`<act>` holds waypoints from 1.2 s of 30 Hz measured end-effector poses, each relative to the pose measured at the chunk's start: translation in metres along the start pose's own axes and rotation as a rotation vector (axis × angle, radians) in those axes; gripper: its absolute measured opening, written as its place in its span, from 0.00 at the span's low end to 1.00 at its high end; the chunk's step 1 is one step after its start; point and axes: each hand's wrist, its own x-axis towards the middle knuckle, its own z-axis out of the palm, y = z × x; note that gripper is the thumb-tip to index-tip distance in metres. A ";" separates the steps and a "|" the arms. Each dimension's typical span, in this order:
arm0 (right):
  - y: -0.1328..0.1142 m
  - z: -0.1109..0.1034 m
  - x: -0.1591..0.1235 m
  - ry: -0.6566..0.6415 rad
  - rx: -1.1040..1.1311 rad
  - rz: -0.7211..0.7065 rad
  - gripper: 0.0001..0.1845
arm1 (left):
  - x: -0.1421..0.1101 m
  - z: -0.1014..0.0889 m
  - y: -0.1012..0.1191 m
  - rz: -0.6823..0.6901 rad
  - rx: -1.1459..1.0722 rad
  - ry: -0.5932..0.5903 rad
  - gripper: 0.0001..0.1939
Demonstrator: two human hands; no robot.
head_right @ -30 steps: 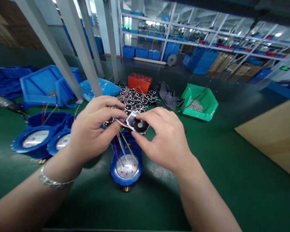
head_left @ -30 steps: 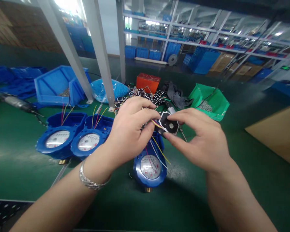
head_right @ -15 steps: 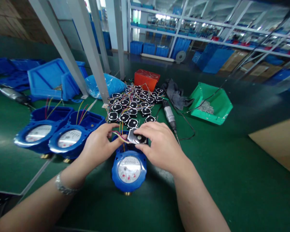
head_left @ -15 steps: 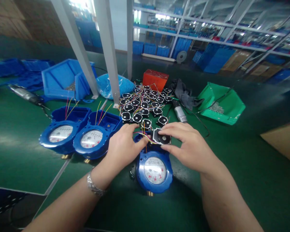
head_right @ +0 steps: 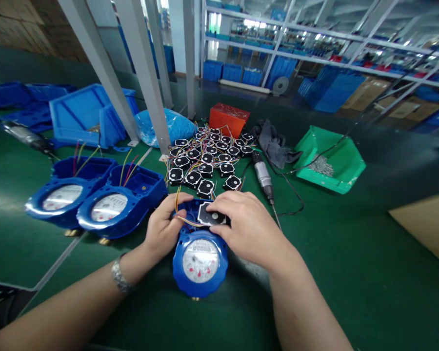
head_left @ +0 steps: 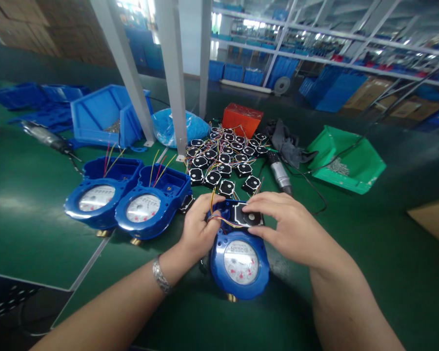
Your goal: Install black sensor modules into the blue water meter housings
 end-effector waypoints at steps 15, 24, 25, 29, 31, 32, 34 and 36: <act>-0.004 0.006 0.002 -0.188 -0.070 0.037 0.08 | 0.001 0.000 0.004 -0.092 0.001 -0.024 0.13; 0.046 -0.007 0.018 0.096 -0.061 0.553 0.12 | 0.022 -0.005 0.018 -0.402 -0.044 -0.244 0.19; 0.062 -0.006 0.025 0.109 -0.101 0.655 0.14 | 0.029 -0.006 0.020 -0.412 -0.014 -0.311 0.19; 0.125 0.009 0.051 0.062 -0.223 0.870 0.19 | 0.061 -0.007 0.030 -0.248 0.227 -0.581 0.19; 0.147 0.020 0.062 0.017 -0.255 0.965 0.20 | 0.072 -0.004 0.035 -0.141 0.362 -0.676 0.20; 0.155 0.025 0.066 -0.007 -0.257 1.003 0.21 | 0.075 -0.002 0.038 -0.105 0.416 -0.718 0.21; 0.167 0.034 0.073 -0.046 -0.238 1.052 0.22 | 0.080 0.003 0.041 -0.081 0.484 -0.807 0.19; 0.173 0.041 0.077 -0.060 -0.205 1.073 0.22 | 0.080 0.006 0.043 -0.093 0.504 -0.892 0.16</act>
